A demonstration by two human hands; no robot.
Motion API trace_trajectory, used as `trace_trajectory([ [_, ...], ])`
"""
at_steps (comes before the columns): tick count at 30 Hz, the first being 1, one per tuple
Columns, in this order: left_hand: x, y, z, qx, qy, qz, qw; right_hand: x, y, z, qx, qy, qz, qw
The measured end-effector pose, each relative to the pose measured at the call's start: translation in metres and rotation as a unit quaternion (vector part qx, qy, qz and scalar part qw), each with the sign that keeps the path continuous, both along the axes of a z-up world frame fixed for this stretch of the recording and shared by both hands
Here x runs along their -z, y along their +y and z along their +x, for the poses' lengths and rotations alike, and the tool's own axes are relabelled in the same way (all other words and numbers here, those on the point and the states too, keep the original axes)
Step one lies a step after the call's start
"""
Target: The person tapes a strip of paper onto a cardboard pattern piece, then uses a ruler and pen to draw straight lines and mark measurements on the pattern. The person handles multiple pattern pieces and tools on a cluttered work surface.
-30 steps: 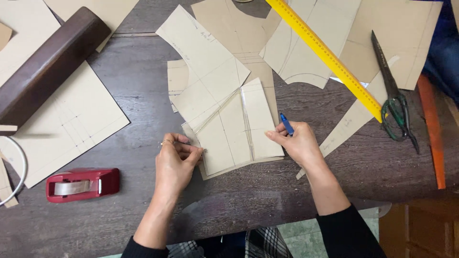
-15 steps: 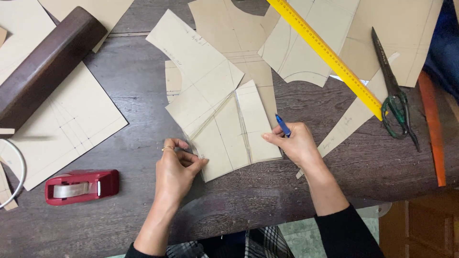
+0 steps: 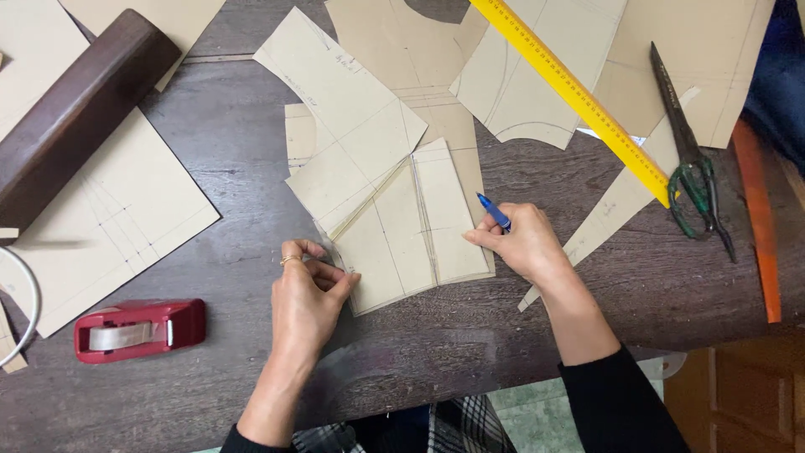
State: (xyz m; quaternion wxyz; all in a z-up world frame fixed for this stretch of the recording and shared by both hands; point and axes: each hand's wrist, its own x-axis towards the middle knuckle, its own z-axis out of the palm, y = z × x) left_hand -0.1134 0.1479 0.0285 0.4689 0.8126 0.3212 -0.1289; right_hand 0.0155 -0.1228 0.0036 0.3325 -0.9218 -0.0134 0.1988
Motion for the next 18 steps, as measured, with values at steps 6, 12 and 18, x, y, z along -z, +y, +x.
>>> trace_trajectory([
  [6, -0.002, 0.001, 0.0, 0.006, -0.002, -0.001, 1.0, 0.0, 0.003, -0.001, 0.007, -0.008, 0.006, 1.0],
  [12, -0.001, 0.002, -0.002, 0.001, -0.006, -0.005, 1.0, 0.003, 0.003, -0.005, -0.001, -0.019, 0.015, 1.0],
  [18, 0.001, 0.003, -0.002, 0.001, -0.005, -0.006, 1.0, 0.01, 0.001, -0.005, -0.004, -0.024, 0.018, 1.0],
])
